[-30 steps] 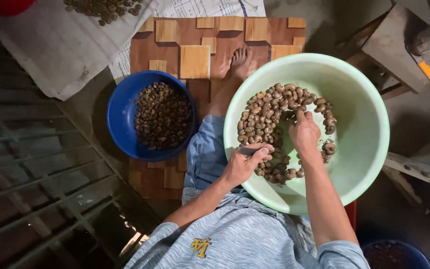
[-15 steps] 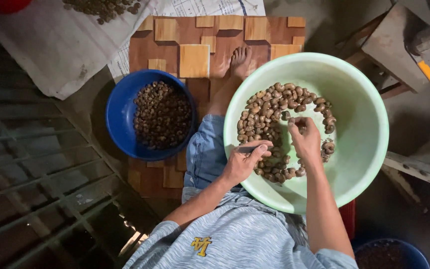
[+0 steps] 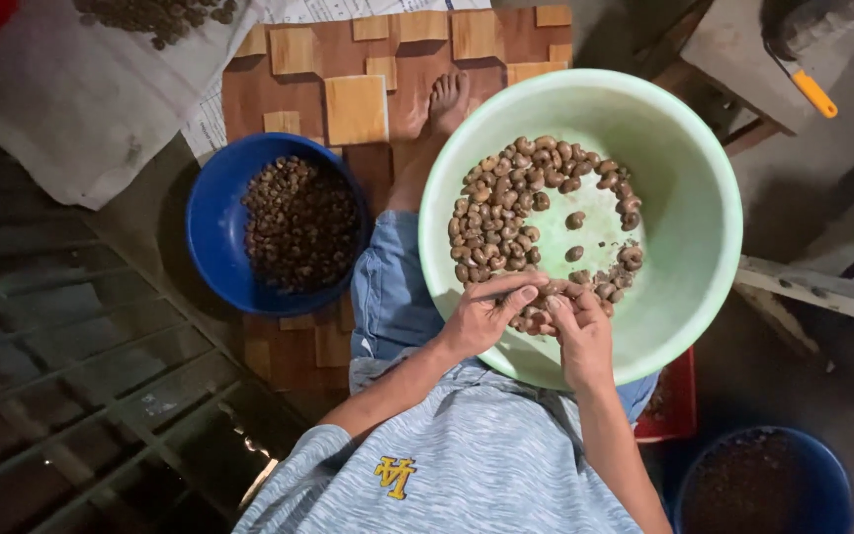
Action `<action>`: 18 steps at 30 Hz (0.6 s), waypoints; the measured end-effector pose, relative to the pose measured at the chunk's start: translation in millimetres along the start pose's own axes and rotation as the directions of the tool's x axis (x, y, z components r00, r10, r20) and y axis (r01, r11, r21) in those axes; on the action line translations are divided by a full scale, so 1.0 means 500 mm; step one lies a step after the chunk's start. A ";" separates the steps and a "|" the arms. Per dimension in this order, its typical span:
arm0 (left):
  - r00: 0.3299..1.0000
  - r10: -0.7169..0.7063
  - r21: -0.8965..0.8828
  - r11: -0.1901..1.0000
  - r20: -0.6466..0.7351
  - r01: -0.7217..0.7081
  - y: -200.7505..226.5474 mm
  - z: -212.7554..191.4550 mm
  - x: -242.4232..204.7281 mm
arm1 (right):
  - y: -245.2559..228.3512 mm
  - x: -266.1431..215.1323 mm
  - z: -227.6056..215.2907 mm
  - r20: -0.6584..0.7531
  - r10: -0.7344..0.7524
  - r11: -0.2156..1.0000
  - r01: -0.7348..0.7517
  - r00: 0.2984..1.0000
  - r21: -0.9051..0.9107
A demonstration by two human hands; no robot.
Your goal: A person sits on the floor and manually sorts and cleans cashews using a small tool to remove imperfections from individual nuts.
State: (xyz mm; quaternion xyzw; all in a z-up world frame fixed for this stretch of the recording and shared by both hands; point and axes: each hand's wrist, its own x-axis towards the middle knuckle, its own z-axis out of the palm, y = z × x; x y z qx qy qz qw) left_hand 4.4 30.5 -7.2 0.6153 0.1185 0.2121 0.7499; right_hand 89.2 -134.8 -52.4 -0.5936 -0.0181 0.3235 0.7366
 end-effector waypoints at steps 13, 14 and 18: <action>1.000 0.003 -0.066 0.998 0.017 -0.002 0.015 0.017 -0.013 | -0.027 -0.033 0.011 -0.005 0.025 0.998 -0.025 1.000 0.062; 0.999 0.014 -0.046 0.999 0.043 -0.012 0.020 0.017 -0.009 | -0.023 -0.032 0.008 -0.015 0.029 0.998 -0.028 0.999 0.062; 0.999 -0.012 -0.043 0.999 0.030 0.014 0.008 0.024 -0.014 | -0.023 -0.038 0.007 -0.029 0.059 0.992 -0.056 0.998 0.109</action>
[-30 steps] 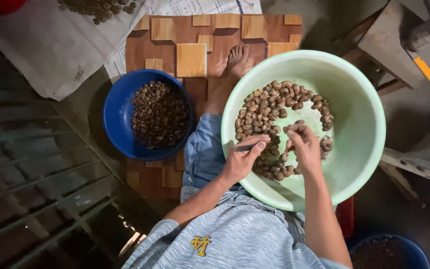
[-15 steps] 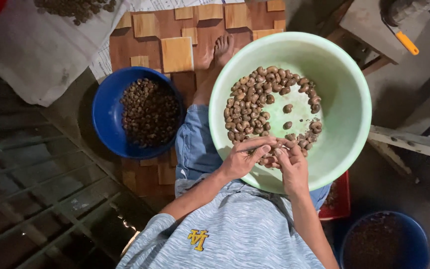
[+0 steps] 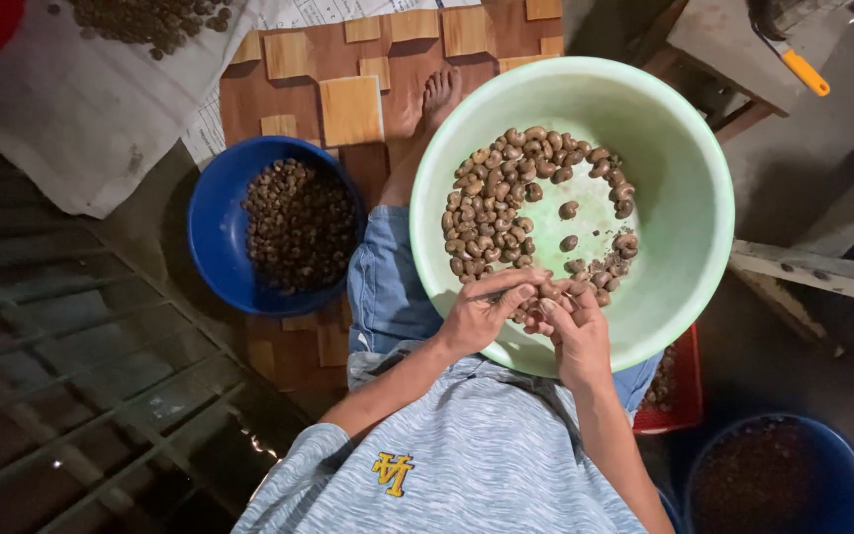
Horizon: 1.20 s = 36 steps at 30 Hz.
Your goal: A person sits on the floor and manually sorts and cleans cashews using a small tool to remove imperfections from individual nuts.
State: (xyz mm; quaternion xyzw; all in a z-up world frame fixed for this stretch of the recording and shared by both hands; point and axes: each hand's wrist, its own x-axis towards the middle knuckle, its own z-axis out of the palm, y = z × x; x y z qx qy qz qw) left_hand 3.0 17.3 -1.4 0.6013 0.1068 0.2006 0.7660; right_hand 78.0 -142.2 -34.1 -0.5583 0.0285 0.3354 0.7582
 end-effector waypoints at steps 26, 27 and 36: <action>1.000 -0.004 -0.198 0.980 0.000 0.004 -0.024 0.006 0.001 | 0.018 -0.004 -0.017 0.008 0.058 0.995 -0.059 0.998 0.075; 1.000 -0.013 -0.243 0.970 -0.009 0.010 -0.025 0.007 0.000 | 0.019 -0.004 -0.017 0.005 0.066 0.995 -0.066 0.998 0.075; 0.996 0.083 0.017 0.996 0.018 -0.083 0.033 -0.002 0.015 | 0.013 -0.009 -0.012 -0.040 0.022 1.000 -0.023 0.999 -0.021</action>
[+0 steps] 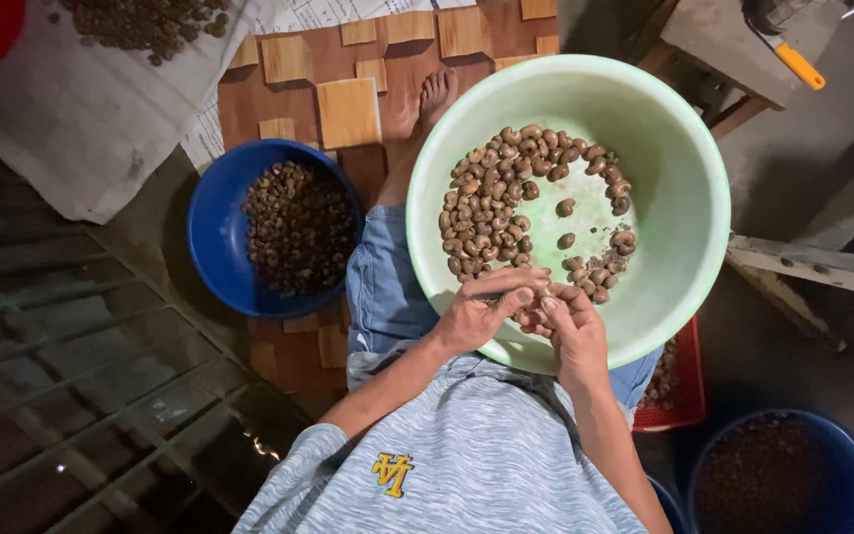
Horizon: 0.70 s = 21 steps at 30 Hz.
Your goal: A person sits on the floor and manually sorts and cleans cashews using a small tool to remove imperfections from individual nuts.
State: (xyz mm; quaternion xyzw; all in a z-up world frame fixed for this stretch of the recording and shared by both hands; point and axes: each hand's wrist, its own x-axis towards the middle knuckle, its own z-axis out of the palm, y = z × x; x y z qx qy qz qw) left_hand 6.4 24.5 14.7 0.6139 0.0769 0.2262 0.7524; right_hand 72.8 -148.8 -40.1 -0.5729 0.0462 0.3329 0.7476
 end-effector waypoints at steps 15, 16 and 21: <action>0.996 -0.078 -0.120 0.989 0.048 0.084 -0.017 0.001 -0.011 | -0.030 -0.010 0.020 -0.006 0.012 0.996 -0.011 1.000 0.092; 0.996 -0.078 -0.120 0.989 0.048 0.084 -0.018 0.001 -0.012 | -0.029 -0.009 0.018 -0.006 0.011 0.996 -0.011 1.000 0.093; 0.994 -0.063 -0.044 0.997 0.091 0.067 -0.025 -0.003 -0.015 | -0.034 -0.010 0.016 -0.002 0.029 0.994 -0.029 1.000 0.107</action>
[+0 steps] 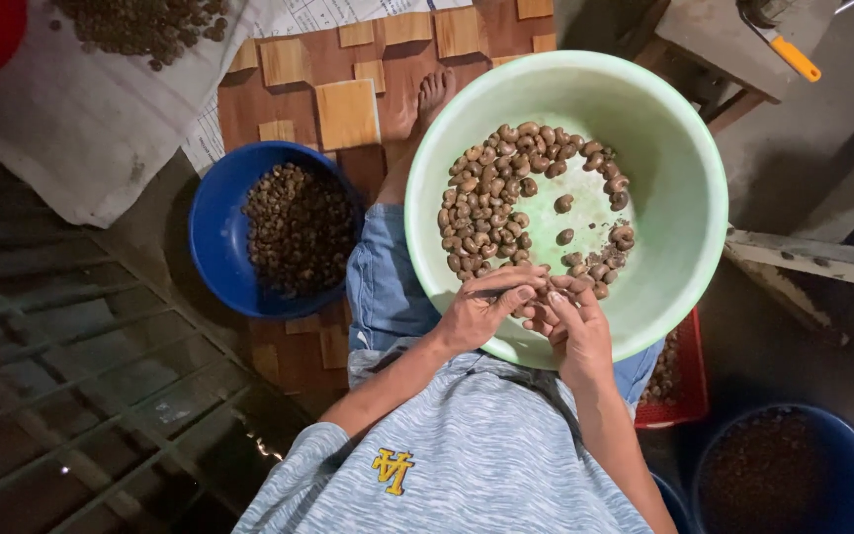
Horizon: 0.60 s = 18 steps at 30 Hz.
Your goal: A person sits on the floor and manually sorts and cleans cashews using a small tool to remove imperfections from individual nuts.
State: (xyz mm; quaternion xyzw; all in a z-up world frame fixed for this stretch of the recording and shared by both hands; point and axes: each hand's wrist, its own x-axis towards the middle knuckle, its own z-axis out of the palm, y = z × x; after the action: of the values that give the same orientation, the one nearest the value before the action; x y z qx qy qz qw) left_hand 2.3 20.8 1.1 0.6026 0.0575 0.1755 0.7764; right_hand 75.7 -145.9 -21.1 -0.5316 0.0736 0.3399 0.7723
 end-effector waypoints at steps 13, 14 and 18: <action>0.998 -0.060 0.025 0.998 -0.014 0.060 0.018 0.008 0.001 | 0.014 0.001 -0.013 0.013 -0.029 0.997 0.029 1.000 -0.065; 0.998 -0.054 0.038 0.998 -0.020 0.054 0.016 0.007 0.000 | 0.015 0.002 -0.014 0.006 -0.030 0.996 0.031 1.000 -0.079; 0.999 -0.045 0.060 0.997 -0.005 0.045 0.036 0.008 0.009 | 0.010 0.002 -0.007 -0.011 -0.054 0.986 0.052 0.998 -0.157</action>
State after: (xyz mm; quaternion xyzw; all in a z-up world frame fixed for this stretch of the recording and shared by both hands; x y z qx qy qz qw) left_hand 4.0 22.6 19.8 0.6238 0.0778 0.1572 0.7617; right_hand 74.2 -147.4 -26.7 -0.5950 0.0381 0.3199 0.7363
